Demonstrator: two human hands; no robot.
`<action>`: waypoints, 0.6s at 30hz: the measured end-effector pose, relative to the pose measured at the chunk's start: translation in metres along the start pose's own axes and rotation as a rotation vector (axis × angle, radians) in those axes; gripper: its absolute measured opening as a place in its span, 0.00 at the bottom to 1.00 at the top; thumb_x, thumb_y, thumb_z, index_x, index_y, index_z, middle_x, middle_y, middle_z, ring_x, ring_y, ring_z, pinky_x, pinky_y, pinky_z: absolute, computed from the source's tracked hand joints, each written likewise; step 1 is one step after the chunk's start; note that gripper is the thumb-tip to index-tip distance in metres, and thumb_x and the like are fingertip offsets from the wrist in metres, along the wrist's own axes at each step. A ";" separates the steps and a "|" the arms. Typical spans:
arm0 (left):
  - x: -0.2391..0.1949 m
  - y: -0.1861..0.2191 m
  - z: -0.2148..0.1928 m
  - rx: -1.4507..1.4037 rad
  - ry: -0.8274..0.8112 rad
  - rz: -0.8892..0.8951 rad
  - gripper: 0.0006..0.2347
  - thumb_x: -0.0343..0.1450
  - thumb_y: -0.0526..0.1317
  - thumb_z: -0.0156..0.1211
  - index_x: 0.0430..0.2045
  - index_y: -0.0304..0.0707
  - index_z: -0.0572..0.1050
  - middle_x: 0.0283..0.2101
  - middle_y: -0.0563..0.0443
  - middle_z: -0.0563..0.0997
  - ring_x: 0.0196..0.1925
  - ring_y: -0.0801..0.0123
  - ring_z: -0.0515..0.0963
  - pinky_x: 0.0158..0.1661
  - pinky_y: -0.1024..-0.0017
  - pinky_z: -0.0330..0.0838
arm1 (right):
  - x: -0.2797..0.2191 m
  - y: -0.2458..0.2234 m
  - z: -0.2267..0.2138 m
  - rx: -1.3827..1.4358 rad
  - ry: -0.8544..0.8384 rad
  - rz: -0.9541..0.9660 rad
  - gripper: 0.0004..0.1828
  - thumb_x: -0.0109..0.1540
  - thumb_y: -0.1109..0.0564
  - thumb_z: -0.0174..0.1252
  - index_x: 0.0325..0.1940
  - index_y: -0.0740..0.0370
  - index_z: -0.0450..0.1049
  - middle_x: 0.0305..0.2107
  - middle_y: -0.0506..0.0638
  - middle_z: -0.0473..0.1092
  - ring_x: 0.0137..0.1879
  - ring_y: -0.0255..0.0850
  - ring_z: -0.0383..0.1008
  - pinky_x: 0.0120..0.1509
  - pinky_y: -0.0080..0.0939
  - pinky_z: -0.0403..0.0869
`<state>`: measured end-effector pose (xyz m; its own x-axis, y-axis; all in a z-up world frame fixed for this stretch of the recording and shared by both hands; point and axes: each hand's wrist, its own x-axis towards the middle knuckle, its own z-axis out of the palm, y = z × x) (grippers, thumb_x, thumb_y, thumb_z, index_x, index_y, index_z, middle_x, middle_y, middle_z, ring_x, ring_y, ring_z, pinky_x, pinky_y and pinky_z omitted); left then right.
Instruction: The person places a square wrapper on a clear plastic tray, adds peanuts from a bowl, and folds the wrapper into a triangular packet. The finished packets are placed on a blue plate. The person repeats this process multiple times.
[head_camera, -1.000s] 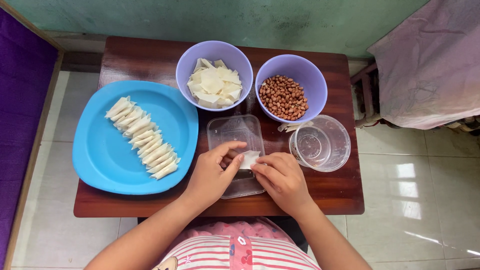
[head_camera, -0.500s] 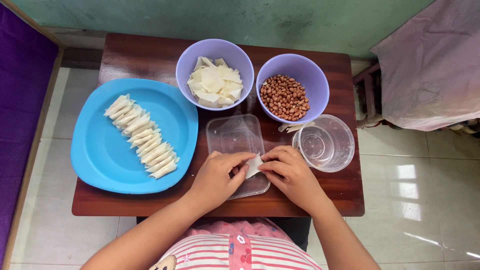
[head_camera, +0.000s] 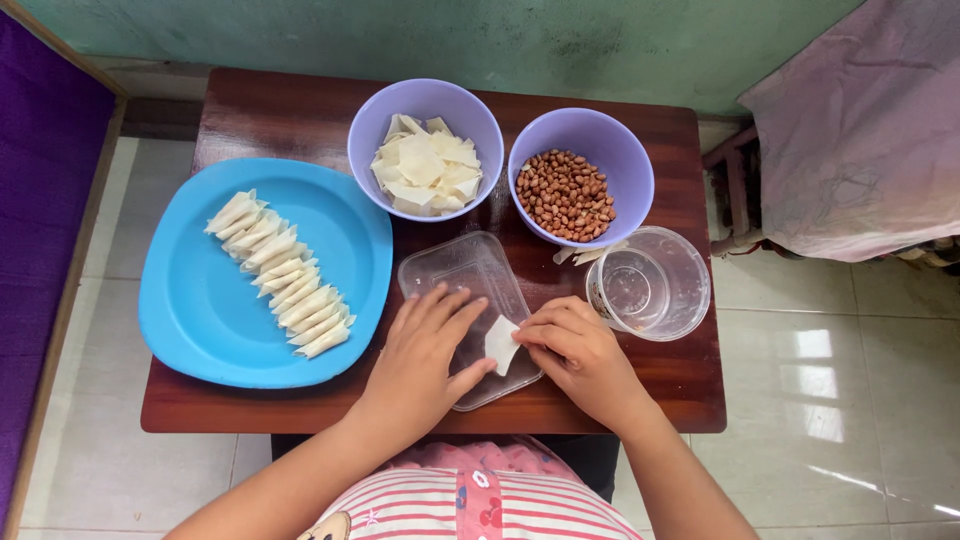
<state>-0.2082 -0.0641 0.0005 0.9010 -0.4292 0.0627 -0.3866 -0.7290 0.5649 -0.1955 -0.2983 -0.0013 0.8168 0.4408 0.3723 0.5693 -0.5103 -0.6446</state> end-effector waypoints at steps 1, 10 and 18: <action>0.001 0.000 -0.004 0.001 0.000 -0.001 0.27 0.69 0.49 0.67 0.62 0.39 0.70 0.60 0.38 0.75 0.69 0.44 0.67 0.67 0.46 0.53 | 0.001 -0.001 0.001 0.001 0.000 -0.001 0.05 0.59 0.63 0.65 0.37 0.55 0.81 0.35 0.47 0.78 0.45 0.50 0.78 0.53 0.50 0.76; 0.011 -0.003 -0.038 -0.143 -0.209 0.097 0.32 0.65 0.32 0.69 0.66 0.32 0.64 0.64 0.36 0.73 0.71 0.44 0.65 0.70 0.45 0.49 | 0.015 -0.005 0.014 0.010 0.083 -0.121 0.03 0.62 0.59 0.64 0.38 0.53 0.82 0.35 0.46 0.79 0.42 0.47 0.79 0.52 0.48 0.74; 0.004 -0.027 0.002 -0.182 0.198 0.092 0.12 0.73 0.41 0.61 0.50 0.46 0.80 0.54 0.51 0.80 0.65 0.57 0.75 0.70 0.54 0.55 | 0.017 0.010 0.041 -0.020 0.097 -0.098 0.06 0.60 0.63 0.63 0.40 0.56 0.80 0.36 0.46 0.78 0.44 0.47 0.78 0.55 0.49 0.73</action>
<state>-0.1943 -0.0475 -0.0155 0.8915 -0.3636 0.2703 -0.4432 -0.5760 0.6868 -0.1797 -0.2654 -0.0281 0.7621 0.4157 0.4964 0.6474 -0.4832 -0.5894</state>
